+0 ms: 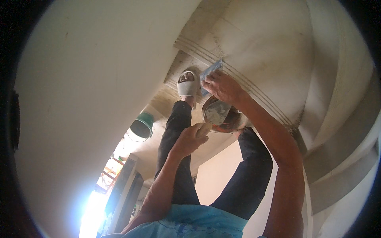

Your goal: The person carries a bucket up a spiral staircase and then uses a trowel and a smaller hand tool to scoop and apply plaster to the curved underside of the stair structure. The person repeatedly scoops material and smooths it onto the surface.

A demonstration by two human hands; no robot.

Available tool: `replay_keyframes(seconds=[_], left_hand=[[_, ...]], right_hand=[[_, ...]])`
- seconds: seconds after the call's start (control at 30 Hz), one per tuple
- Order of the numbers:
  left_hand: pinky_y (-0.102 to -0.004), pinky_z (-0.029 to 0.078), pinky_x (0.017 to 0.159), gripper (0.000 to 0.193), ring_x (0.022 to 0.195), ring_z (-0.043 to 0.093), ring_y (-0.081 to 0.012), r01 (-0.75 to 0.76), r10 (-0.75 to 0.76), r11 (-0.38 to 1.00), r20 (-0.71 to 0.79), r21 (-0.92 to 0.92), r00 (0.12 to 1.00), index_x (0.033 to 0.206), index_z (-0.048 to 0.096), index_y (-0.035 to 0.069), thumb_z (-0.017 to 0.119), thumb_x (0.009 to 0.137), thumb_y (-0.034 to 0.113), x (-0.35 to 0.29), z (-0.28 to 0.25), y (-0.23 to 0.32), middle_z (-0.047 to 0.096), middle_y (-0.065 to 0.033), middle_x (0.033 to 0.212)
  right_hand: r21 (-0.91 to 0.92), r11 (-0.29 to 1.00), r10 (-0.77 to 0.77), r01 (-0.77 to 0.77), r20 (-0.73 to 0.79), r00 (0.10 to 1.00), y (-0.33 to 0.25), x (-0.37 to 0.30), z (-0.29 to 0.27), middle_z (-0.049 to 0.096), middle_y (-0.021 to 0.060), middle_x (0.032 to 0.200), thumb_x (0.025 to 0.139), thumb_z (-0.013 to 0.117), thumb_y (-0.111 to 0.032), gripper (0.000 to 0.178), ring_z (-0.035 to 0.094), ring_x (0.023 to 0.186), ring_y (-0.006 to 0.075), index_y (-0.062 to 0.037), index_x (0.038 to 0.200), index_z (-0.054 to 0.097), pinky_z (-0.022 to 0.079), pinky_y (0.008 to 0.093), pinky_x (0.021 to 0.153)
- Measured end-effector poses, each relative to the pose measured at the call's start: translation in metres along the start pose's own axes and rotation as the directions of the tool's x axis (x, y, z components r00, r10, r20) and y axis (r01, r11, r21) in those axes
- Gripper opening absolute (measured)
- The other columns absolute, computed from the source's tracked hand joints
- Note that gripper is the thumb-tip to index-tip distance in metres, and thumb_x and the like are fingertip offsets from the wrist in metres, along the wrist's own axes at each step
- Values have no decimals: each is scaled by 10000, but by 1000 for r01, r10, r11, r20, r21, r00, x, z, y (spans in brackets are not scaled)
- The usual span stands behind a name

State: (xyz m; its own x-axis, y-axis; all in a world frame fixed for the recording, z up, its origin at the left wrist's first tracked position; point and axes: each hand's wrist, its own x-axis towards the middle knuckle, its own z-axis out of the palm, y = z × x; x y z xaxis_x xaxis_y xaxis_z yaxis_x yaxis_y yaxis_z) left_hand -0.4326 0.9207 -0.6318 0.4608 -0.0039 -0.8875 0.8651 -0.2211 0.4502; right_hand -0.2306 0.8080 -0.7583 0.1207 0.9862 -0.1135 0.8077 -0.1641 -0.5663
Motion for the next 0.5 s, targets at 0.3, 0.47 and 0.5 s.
replay_keyframes(seconds=[0.3,0.47,0.5], left_hand=[[-310,506,542,531,599,603,-159,47,-44,998,76,-37,996,1280,549,-12,686,819,213,-2,1,11,630,-98,777],[-446,503,794,453,864,668,-381,98,-91,994,117,-57,989,1145,572,-41,672,782,210,-7,-5,24,671,-252,913],[-445,504,793,454,859,669,-380,103,-96,993,121,-53,988,1145,573,-42,674,779,208,-6,-5,22,672,-250,907]], right_hand=[[-146,957,178,-252,-392,903,74,71,-43,650,98,1145,849,594,-67,380,626,1061,264,-87,1228,612,518,375,963],[-176,950,190,-257,-324,927,62,44,-17,651,95,1105,847,601,-105,385,626,1051,280,-81,1231,602,508,380,967],[-186,964,114,-192,-364,925,52,27,-2,647,102,1100,844,598,-110,390,622,1056,290,-79,1233,599,503,389,970]])
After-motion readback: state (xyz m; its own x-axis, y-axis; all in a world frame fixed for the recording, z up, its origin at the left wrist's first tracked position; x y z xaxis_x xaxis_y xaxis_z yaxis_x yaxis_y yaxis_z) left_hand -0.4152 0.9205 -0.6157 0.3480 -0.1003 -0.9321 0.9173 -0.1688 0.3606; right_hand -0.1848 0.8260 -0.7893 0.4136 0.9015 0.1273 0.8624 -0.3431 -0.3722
